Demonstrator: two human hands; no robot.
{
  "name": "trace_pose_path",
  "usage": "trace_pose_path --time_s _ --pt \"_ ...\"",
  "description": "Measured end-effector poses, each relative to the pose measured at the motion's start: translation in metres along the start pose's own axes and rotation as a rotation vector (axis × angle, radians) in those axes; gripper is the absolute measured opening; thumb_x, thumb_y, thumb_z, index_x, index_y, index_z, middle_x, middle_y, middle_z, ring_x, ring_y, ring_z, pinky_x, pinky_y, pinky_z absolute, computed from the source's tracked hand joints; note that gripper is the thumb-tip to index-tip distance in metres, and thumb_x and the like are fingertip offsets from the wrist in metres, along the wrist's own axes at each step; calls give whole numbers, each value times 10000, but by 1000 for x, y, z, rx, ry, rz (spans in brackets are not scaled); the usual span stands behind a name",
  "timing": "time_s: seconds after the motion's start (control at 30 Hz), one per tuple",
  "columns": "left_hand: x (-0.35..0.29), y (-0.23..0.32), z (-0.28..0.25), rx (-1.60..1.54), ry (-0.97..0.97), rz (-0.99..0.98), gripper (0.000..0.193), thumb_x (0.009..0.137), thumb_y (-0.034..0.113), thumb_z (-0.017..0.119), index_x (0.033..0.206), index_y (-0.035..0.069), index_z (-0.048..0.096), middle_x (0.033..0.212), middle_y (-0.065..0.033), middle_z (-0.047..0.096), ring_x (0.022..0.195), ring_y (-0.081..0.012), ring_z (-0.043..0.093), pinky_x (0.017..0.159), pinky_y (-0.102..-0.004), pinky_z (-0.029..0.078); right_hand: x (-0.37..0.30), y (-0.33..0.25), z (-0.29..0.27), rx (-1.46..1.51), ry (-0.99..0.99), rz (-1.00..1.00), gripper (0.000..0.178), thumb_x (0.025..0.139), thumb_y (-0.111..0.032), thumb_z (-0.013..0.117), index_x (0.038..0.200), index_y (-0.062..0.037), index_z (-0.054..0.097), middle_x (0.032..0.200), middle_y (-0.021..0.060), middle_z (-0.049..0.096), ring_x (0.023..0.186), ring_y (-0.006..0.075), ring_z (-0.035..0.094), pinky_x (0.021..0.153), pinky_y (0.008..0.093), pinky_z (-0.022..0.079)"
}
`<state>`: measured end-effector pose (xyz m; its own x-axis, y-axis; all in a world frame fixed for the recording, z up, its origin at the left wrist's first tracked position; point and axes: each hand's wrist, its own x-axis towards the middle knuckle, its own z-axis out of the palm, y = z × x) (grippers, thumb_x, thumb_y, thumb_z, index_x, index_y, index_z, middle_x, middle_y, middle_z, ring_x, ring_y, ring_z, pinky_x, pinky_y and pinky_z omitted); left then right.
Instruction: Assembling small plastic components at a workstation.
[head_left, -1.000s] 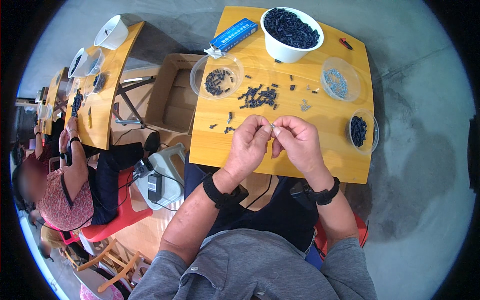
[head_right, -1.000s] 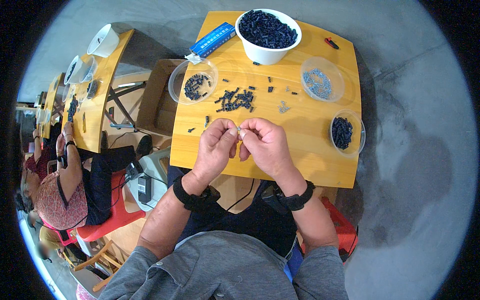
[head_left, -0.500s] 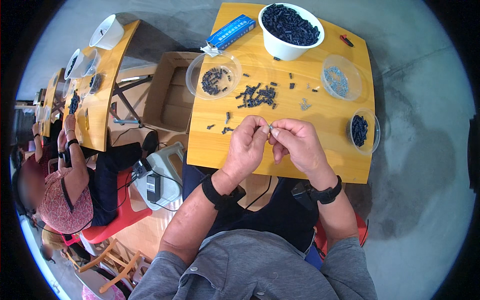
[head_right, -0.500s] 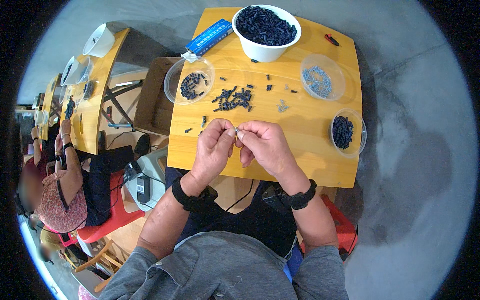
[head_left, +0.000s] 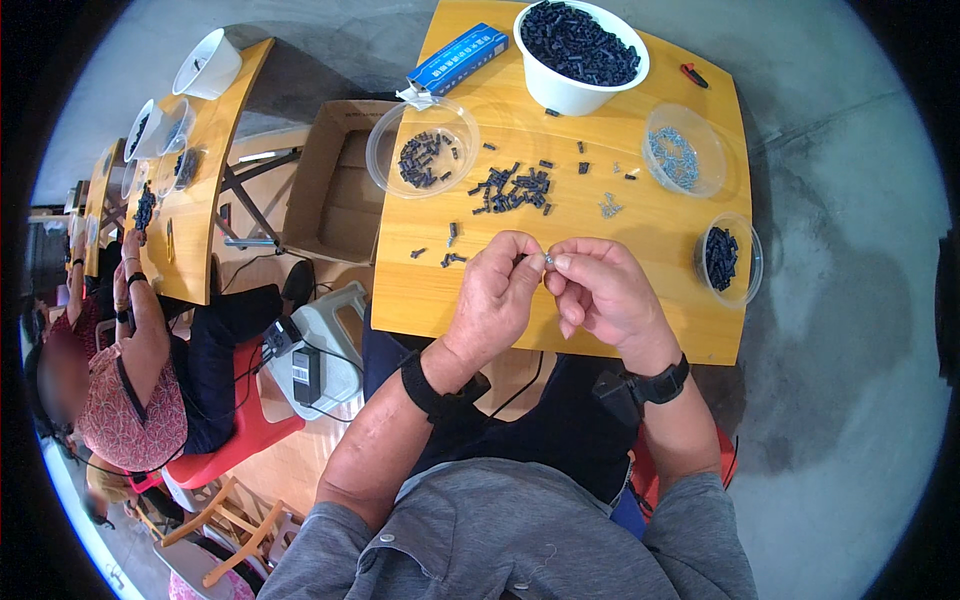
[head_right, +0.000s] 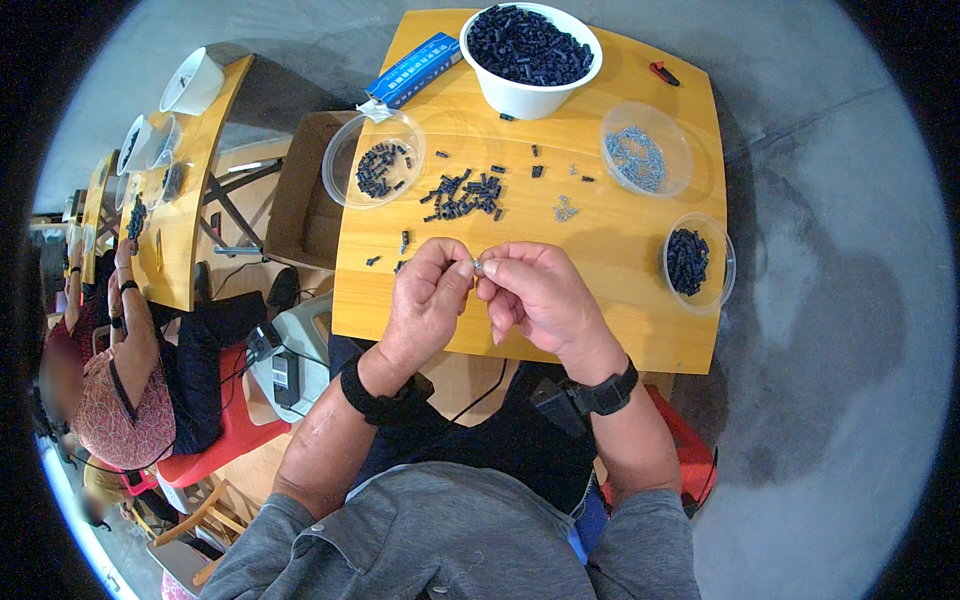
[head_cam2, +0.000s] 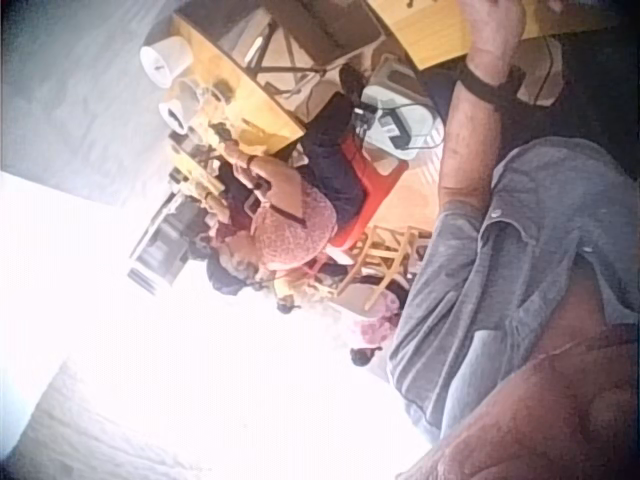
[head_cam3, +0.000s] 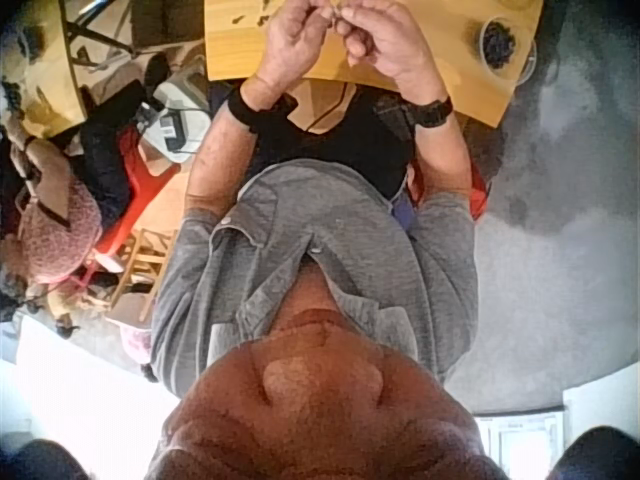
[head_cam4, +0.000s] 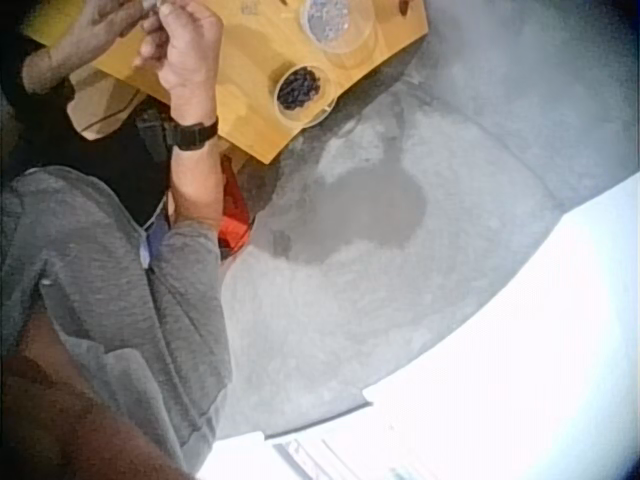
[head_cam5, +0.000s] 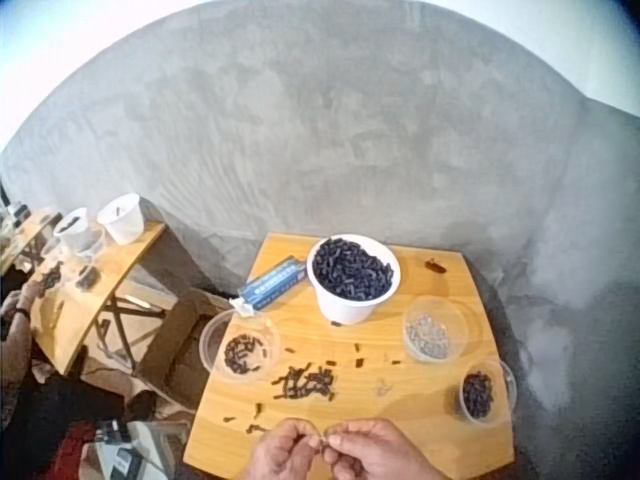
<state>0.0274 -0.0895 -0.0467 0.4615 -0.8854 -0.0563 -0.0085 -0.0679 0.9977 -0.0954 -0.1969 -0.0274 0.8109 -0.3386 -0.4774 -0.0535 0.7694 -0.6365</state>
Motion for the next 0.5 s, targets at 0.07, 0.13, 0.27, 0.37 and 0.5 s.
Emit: trace_pose_path --time_s 0.07,0.13,0.27,0.37,0.5 --pt "0 1 0 0 -12 -18 55 936 76 497 923 24 511 708 30 504 568 -24 434 491 -185 377 -1 0 1 3 5 -5 172 907 -140 532 873 19 587 738 70 614 432 129 561 400 264 506" --pt "-1 0 1 -20 -6 -20 54 936 75 497 924 25 511 714 29 505 570 -24 434 493 -185 378 -2 -1 1 28 -5 2 163 905 -134 532 871 17 586 727 72 616 429 135 563 398 272 506" --pt "-2 -3 0 -11 -7 4 51 937 75 498 930 26 512 729 29 503 577 -24 434 496 -186 379 -2 -4 1 54 -21 47 149 902 -123 531 876 15 581 717 70 617 427 140 566 400 274 505" --pt "-2 -2 1 16 -6 7 51 936 76 502 933 26 513 719 32 494 578 -24 433 499 -186 379 -2 -4 -1 27 -11 58 138 894 -118 537 882 14 574 712 66 614 428 138 566 403 273 506" --pt "-1 2 2 25 -26 15 47 934 72 505 938 25 513 710 35 485 577 -23 430 503 -186 380 -3 -3 -1 -6 -6 7 129 885 -118 545 880 9 566 708 59 610 424 129 558 405 277 506"
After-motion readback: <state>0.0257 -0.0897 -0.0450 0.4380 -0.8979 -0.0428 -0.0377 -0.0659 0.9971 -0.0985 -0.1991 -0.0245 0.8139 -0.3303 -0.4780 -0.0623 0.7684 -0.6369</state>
